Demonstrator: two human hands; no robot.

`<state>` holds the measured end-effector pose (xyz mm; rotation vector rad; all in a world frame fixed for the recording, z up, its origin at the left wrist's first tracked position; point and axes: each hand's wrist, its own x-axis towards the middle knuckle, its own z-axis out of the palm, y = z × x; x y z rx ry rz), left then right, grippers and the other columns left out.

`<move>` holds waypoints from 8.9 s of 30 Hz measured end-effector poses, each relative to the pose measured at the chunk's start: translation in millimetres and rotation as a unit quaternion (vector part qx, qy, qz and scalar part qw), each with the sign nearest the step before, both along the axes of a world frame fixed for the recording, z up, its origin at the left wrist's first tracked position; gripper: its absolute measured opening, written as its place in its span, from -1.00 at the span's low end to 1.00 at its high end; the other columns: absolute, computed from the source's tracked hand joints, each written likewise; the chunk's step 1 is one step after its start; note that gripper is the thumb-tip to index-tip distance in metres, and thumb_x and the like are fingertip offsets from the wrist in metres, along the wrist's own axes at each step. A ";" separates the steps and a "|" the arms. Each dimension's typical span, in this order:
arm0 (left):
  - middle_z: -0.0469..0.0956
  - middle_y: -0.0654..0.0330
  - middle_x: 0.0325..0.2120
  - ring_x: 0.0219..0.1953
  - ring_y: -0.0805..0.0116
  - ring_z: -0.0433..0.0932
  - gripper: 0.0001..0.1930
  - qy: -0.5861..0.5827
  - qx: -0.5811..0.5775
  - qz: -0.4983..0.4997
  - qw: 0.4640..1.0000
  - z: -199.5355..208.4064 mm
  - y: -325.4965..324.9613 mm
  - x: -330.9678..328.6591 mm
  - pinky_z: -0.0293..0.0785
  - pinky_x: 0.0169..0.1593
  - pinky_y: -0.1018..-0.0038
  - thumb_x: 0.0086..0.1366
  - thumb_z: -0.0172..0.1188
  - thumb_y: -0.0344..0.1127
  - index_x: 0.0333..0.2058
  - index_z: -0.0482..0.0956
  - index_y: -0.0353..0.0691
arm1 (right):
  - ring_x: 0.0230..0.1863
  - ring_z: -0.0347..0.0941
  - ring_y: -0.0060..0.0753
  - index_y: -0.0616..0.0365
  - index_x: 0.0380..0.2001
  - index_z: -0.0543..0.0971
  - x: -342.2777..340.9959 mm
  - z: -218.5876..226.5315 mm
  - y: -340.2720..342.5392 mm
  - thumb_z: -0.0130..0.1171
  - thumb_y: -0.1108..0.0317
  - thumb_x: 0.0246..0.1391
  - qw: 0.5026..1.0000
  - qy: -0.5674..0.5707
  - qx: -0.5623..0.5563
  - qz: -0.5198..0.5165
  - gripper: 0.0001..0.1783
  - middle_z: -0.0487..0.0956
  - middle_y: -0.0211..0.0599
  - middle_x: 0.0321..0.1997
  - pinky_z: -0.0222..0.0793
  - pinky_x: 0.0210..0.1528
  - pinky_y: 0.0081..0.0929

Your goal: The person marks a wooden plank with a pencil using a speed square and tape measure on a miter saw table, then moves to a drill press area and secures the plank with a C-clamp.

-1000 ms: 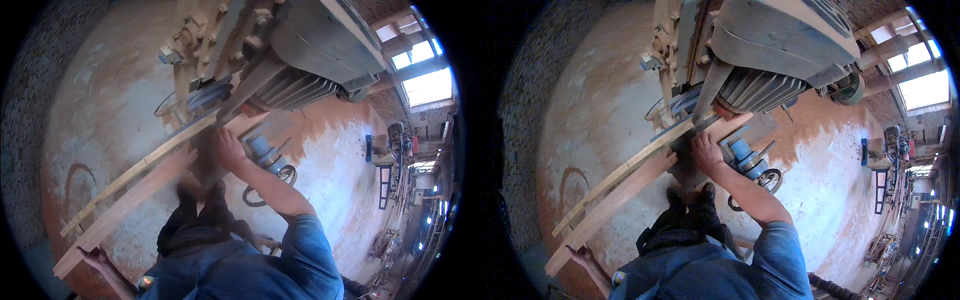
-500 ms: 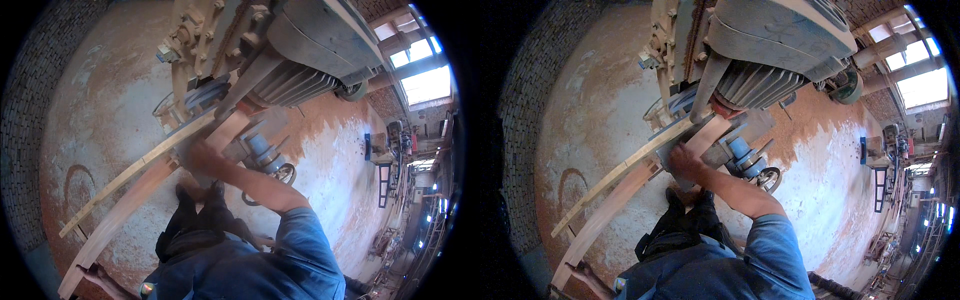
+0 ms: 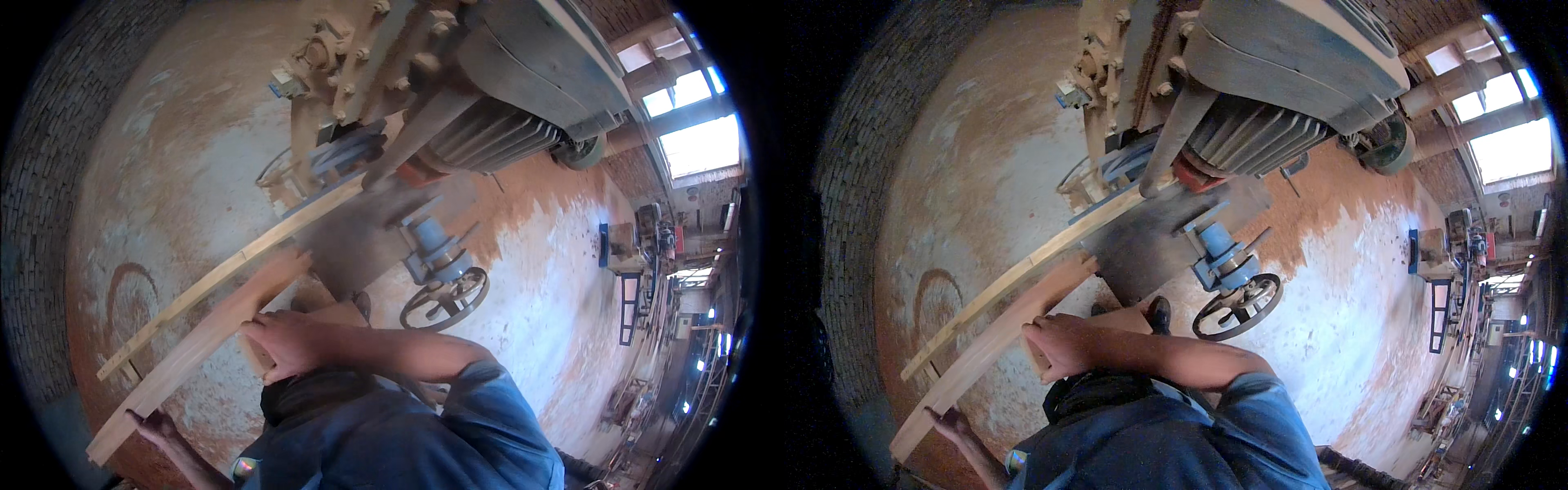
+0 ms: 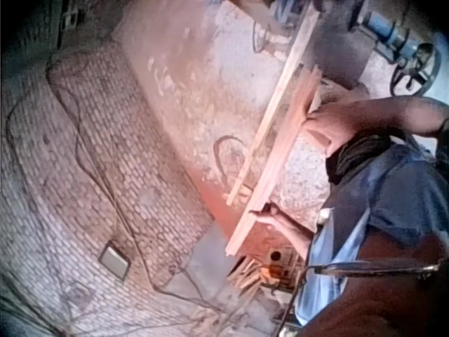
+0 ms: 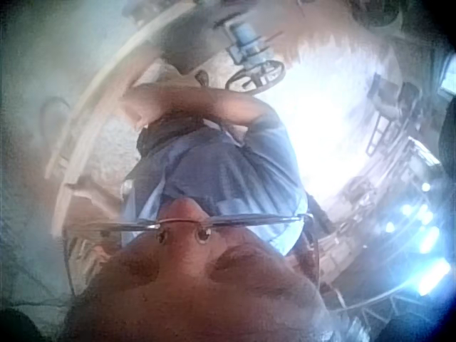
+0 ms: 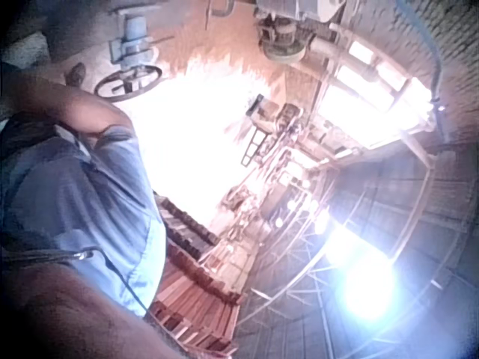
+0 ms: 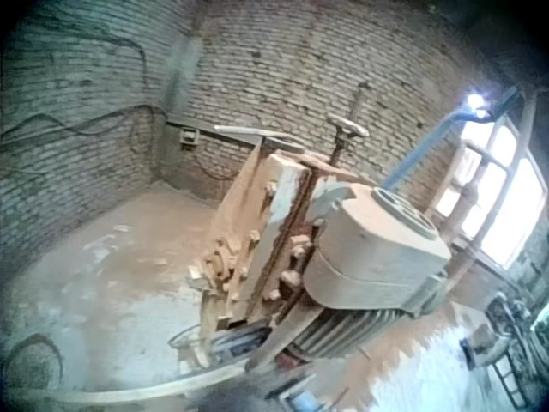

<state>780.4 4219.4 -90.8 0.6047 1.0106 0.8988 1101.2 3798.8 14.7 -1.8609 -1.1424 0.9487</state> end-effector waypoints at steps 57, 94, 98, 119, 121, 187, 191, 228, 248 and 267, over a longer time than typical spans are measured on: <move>0.49 0.07 0.02 0.11 0.22 0.48 -0.45 0.101 0.017 -0.628 0.772 -46.7 -272.2 202.6 0.43 0.17 0.33 0.32 0.30 -0.20 0.18 0.32 -0.30 | 0.18 0.42 0.08 0.21 0.21 0.31 7.7 53.4 -89.7 0.65 0.08 -0.42 0.962 -0.111 -0.064 -0.242 0.10 0.46 0.01 0.15 0.36 0.22 -0.10; 0.66 0.06 -0.38 -0.26 0.08 0.67 -0.46 0.169 -0.250 -0.560 0.772 -78.0 -416.8 242.5 0.60 -0.10 0.27 0.28 0.20 0.28 -0.28 0.48 -0.17 | -0.13 0.60 -0.37 0.32 0.13 0.44 -33.8 -14.8 -425.9 0.16 0.49 0.20 0.785 0.007 0.017 -0.619 -0.58 0.65 -0.17 -0.12 0.51 -0.05 -0.42; 0.66 0.10 -0.39 -0.31 0.11 0.65 -0.46 0.208 -0.231 -0.558 0.769 -73.1 -431.3 244.4 0.56 -0.11 0.20 0.31 0.11 0.33 -0.33 0.48 -0.11 | -0.20 0.59 -0.46 0.34 0.12 0.44 -44.4 -33.6 -457.4 0.12 0.45 0.28 0.718 0.108 0.070 -0.684 -0.63 0.65 -0.24 -0.20 0.51 -0.12 -0.51; 0.58 0.14 -0.49 -0.46 0.26 0.61 -0.76 0.092 0.028 -0.465 0.880 108.3 -677.7 310.2 0.54 -0.41 0.42 0.44 0.10 -0.14 -0.30 0.51 -0.20 | -0.15 0.55 -0.14 0.26 0.23 0.22 133.1 -208.5 -651.2 -0.17 -0.15 0.40 0.508 0.604 0.299 -0.537 -0.32 0.58 -0.09 -0.11 0.49 -0.11 -0.18; 0.60 0.10 -0.47 -0.42 0.25 0.64 -0.76 0.073 0.020 -0.469 0.880 119.2 -711.6 325.9 0.56 -0.41 0.42 0.44 0.11 -0.16 -0.22 0.51 -0.24 | -0.08 0.55 -0.10 0.29 0.27 0.17 168.5 -205.4 -639.9 -0.15 -0.15 0.40 0.497 0.617 0.306 -0.528 -0.28 0.57 -0.07 -0.06 0.50 -0.01 -0.13; 0.49 0.14 -0.12 -0.17 0.22 0.52 -0.76 -0.028 -0.160 -0.319 0.934 -112.0 -855.0 681.3 0.52 -0.10 0.27 0.44 0.12 -0.20 -0.04 0.43 -0.18 | 0.10 0.43 -0.30 0.13 0.06 0.49 239.1 -237.4 -620.1 0.14 0.09 0.28 0.437 0.747 0.420 -0.273 -0.58 0.58 -0.22 0.05 0.26 0.18 0.06; 0.59 0.06 -0.18 -0.19 0.13 0.65 -0.75 -0.028 -0.153 -0.308 0.939 -111.7 -855.2 681.9 0.66 -0.04 0.19 0.49 0.01 -0.18 -0.11 0.46 -0.27 | -0.01 0.52 -0.10 0.20 0.25 0.40 253.0 -212.0 -627.1 0.08 0.26 0.31 0.846 0.255 0.004 -0.467 -0.51 0.67 -0.26 -0.19 0.29 0.16 -0.03; 0.54 0.27 -0.29 -0.33 0.40 0.54 -0.83 0.001 -0.170 -0.257 0.951 -109.3 -866.9 685.3 0.52 -0.30 0.41 0.40 0.15 -0.24 -0.10 0.44 -0.09 | -0.37 0.49 -0.44 0.24 -0.15 0.52 350.6 -205.2 -629.0 0.22 0.22 0.25 0.818 0.504 0.009 -0.276 -0.71 0.56 -0.42 -0.37 0.44 -0.26 -0.43; 0.57 0.15 -0.33 -0.35 0.35 0.58 -0.81 0.024 -0.171 -0.253 0.952 -98.1 -870.5 690.3 0.64 -0.22 0.42 0.42 0.08 -0.25 -0.18 0.51 -0.25 | -0.17 0.60 0.23 0.45 -0.02 0.55 322.7 -192.6 -594.0 -0.12 0.06 0.38 0.889 0.019 0.046 -0.456 -0.43 0.64 0.16 -0.09 0.42 0.05 -0.06; 0.56 0.11 -0.48 -0.46 0.30 0.66 -0.82 0.096 -0.247 -0.243 0.933 -83.5 -979.2 563.1 0.69 -0.44 0.51 0.32 0.22 -0.32 -0.29 0.53 -0.36 | -0.17 0.52 -0.14 0.21 -0.01 0.43 291.5 -160.4 -756.1 0.03 0.22 0.32 0.746 0.364 0.022 -0.557 -0.69 0.54 -0.18 -0.11 0.47 -0.11 -0.20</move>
